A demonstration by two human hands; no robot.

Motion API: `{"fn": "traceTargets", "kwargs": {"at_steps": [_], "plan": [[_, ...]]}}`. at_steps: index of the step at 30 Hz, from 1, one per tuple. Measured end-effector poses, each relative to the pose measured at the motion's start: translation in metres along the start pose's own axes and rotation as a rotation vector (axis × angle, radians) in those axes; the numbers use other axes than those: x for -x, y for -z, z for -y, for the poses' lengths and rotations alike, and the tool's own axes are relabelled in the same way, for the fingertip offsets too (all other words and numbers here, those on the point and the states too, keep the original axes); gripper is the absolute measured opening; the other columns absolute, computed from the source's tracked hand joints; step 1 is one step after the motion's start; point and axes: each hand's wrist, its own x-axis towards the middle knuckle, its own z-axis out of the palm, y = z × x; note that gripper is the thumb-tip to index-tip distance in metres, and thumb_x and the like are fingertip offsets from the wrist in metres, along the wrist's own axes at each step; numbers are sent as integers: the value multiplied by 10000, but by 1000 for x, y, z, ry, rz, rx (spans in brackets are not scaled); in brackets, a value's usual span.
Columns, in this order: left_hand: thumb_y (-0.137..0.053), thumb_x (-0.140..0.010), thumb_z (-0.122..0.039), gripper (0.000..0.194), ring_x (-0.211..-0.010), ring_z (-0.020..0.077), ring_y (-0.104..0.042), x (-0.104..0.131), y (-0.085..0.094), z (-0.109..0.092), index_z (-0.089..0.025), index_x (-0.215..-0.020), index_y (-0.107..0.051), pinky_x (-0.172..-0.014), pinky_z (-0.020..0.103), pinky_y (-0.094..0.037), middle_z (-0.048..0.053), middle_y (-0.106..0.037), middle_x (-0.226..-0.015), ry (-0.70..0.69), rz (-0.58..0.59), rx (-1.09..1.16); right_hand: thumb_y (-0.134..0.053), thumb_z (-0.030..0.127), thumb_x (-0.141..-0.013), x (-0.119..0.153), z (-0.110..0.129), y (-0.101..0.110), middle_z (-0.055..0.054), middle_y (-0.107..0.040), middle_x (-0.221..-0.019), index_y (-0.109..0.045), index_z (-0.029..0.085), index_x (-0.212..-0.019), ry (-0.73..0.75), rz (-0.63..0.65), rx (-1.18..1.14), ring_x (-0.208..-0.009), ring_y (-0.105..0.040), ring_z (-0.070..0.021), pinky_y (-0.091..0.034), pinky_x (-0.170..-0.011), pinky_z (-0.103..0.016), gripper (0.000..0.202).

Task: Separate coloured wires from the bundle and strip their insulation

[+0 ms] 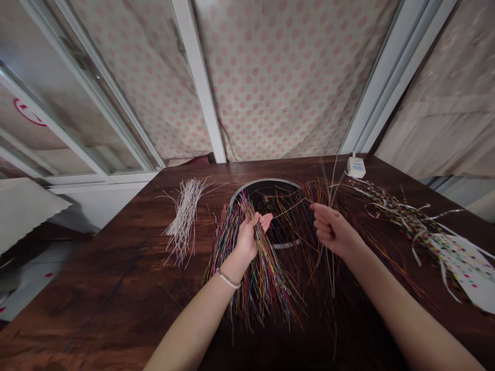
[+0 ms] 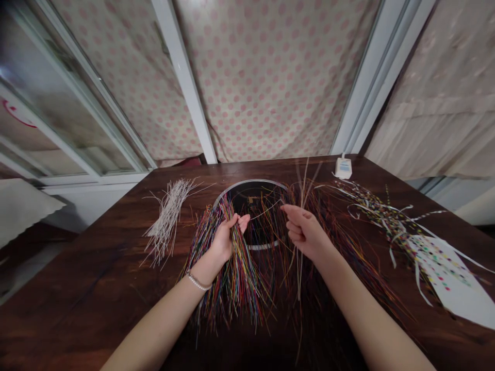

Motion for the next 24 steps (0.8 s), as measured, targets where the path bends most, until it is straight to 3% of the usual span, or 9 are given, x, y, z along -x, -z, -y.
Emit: {"fn": "traceTargets", "kwargs": {"at_steps": [6, 12, 15, 19, 24], "plan": [[-532, -779, -105, 56, -540, 88, -590, -2, 2, 1, -69, -735, -536, -525, 181, -488, 119, -643, -724, -21, -13, -53, -598, 458, -697, -3, 17, 18, 100, -142, -459, -549, 230, -757, 196, -139, 56, -358, -106, -55, -98, -290, -186, 241], [-530, -773, -104, 65, -469, 57, -517, -3, 3, 1, -97, -713, -510, -449, 160, -426, 52, -598, -631, -30, 20, -68, -677, 389, -603, -4, -2, 18, 93, -285, -396, -582, 152, -645, -79, -47, 603, -331, -198, -22, -98, -321, -189, 259], [-549, -762, -114, 64, -466, 53, -504, -3, 4, 2, -104, -718, -503, -441, 155, -407, 39, -586, -618, -35, 33, -74, -642, 402, -629, -3, -10, 16, 84, -319, -387, -565, 150, -614, -108, 14, 811, -324, -231, -26, -108, -328, -188, 265], [-582, -744, -138, 87, -458, 45, -490, -4, 5, 3, -108, -725, -502, -436, 144, -386, 27, -579, -606, -44, 59, -84, -599, 455, -678, 0, -2, 11, 103, -270, -404, -534, 168, -727, -37, -58, 669, -326, -207, -31, -104, -329, -185, 299], [-596, -738, -151, 107, -454, 41, -482, -4, 5, 3, -111, -721, -499, -441, 143, -385, 28, -581, -612, -37, 55, -84, -585, 454, -708, 5, 14, 6, 107, -173, -474, -576, 152, -850, -138, 175, 361, -373, -126, -30, -56, -340, -184, 334]]}}
